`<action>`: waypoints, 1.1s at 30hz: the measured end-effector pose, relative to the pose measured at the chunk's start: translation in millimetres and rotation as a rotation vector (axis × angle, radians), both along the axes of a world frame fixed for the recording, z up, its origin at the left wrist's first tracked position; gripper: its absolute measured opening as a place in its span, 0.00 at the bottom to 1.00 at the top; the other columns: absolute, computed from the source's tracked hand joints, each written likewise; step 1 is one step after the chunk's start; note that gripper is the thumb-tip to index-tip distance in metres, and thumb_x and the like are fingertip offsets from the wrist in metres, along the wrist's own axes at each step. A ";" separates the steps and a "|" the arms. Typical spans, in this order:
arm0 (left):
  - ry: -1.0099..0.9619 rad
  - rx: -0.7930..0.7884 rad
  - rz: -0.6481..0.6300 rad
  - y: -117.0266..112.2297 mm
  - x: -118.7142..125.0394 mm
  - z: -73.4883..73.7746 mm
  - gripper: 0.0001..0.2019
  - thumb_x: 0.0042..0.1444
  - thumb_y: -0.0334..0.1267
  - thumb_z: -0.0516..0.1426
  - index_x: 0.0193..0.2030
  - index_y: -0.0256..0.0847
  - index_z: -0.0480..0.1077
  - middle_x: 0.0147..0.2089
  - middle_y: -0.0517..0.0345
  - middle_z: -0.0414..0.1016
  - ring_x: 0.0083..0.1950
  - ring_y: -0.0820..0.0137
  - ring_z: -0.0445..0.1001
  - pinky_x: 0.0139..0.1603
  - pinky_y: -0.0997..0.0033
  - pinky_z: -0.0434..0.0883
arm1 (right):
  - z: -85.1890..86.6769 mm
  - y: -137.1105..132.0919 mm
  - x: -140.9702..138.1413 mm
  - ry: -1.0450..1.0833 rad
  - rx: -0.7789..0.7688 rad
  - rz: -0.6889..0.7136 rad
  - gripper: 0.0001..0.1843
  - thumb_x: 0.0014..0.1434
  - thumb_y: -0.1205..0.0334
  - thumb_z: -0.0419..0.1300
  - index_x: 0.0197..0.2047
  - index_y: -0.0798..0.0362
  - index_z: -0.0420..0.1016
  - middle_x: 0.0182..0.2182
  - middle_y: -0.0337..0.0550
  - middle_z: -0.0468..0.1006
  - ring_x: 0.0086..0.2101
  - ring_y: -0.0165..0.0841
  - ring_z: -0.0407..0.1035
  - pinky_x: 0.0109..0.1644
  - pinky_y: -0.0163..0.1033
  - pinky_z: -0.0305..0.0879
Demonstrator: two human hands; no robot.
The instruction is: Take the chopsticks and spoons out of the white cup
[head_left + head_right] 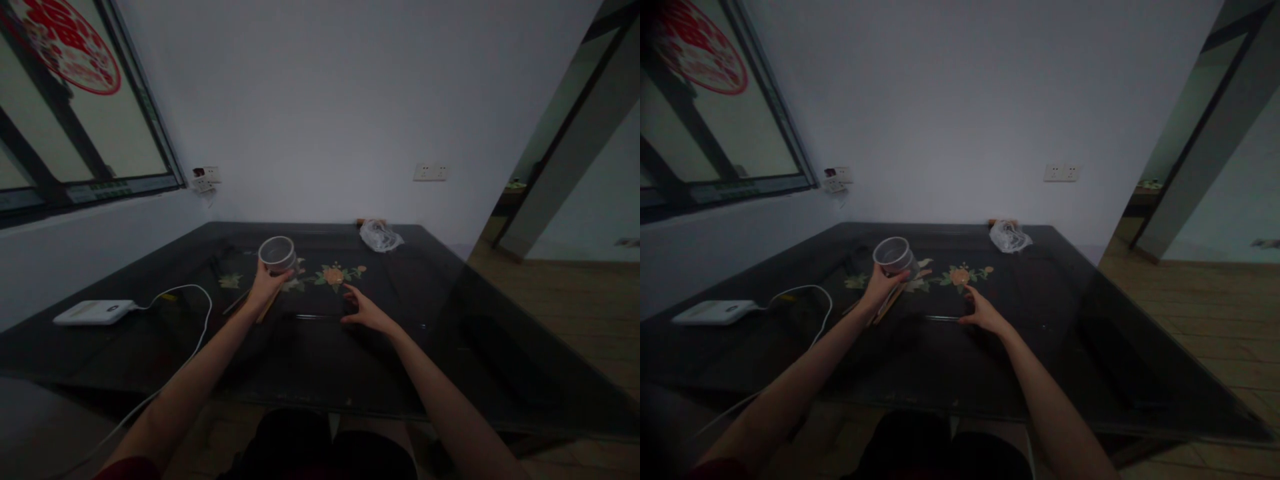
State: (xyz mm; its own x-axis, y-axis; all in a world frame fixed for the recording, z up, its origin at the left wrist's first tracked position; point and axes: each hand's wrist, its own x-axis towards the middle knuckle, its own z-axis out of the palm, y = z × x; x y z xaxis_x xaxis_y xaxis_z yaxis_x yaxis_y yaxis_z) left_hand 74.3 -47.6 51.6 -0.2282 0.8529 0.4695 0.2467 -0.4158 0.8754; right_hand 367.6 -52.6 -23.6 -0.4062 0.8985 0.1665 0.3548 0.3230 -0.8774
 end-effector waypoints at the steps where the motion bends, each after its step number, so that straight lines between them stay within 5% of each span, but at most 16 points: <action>1: 0.001 0.008 0.062 6.3 -20.4 0.7 0.35 0.41 0.40 0.67 0.56 0.41 0.59 0.52 0.47 0.71 0.54 0.61 0.72 0.57 0.56 0.66 | -0.1 0.3 0.1 -0.007 0.006 0.000 0.53 0.39 0.65 0.72 0.65 0.50 0.50 0.54 0.53 0.67 0.56 0.42 0.62 0.61 0.50 0.56; 5: 0.088 0.010 0.344 26.0 -97.8 -11.8 0.37 0.34 0.39 0.68 0.53 0.39 0.61 0.54 0.46 0.69 0.56 0.58 0.69 0.58 0.56 0.65 | 0.3 1.1 1.1 -0.024 0.024 0.005 0.48 0.41 0.65 0.71 0.63 0.51 0.54 0.53 0.52 0.68 0.55 0.41 0.63 0.61 0.50 0.56; 9: 0.076 -0.133 0.462 32.2 -140.5 -34.8 0.38 0.33 0.43 0.68 0.53 0.39 0.61 0.54 0.46 0.69 0.57 0.56 0.69 0.57 0.55 0.66 | 2.1 0.3 2.1 -0.030 0.043 0.002 0.43 0.42 0.65 0.70 0.60 0.51 0.59 0.52 0.51 0.70 0.54 0.39 0.65 0.60 0.48 0.58; 18: 0.067 -0.197 0.446 42.7 -152.6 -58.4 0.35 0.35 0.44 0.68 0.51 0.37 0.61 0.54 0.44 0.70 0.55 0.57 0.70 0.56 0.57 0.66 | 8.6 -3.8 1.3 -0.107 0.108 -0.012 0.29 0.45 0.65 0.68 0.53 0.51 0.69 0.51 0.48 0.72 0.52 0.39 0.67 0.58 0.47 0.60; 26: 0.119 -0.236 0.443 45.6 -157.5 -67.1 0.35 0.37 0.45 0.67 0.51 0.37 0.60 0.55 0.42 0.69 0.56 0.58 0.70 0.56 0.58 0.66 | 13.7 -4.5 -0.3 -0.221 0.250 -0.036 0.09 0.52 0.65 0.62 0.39 0.52 0.77 0.41 0.45 0.78 0.43 0.37 0.71 0.51 0.44 0.64; 33: 0.153 -0.267 0.452 47.3 -160.4 -70.8 0.34 0.37 0.46 0.67 0.51 0.38 0.60 0.55 0.42 0.69 0.56 0.57 0.70 0.56 0.59 0.66 | 13.4 -3.3 0.7 -0.226 0.235 -0.080 0.08 0.53 0.64 0.60 0.37 0.52 0.78 0.37 0.44 0.79 0.40 0.37 0.72 0.47 0.43 0.66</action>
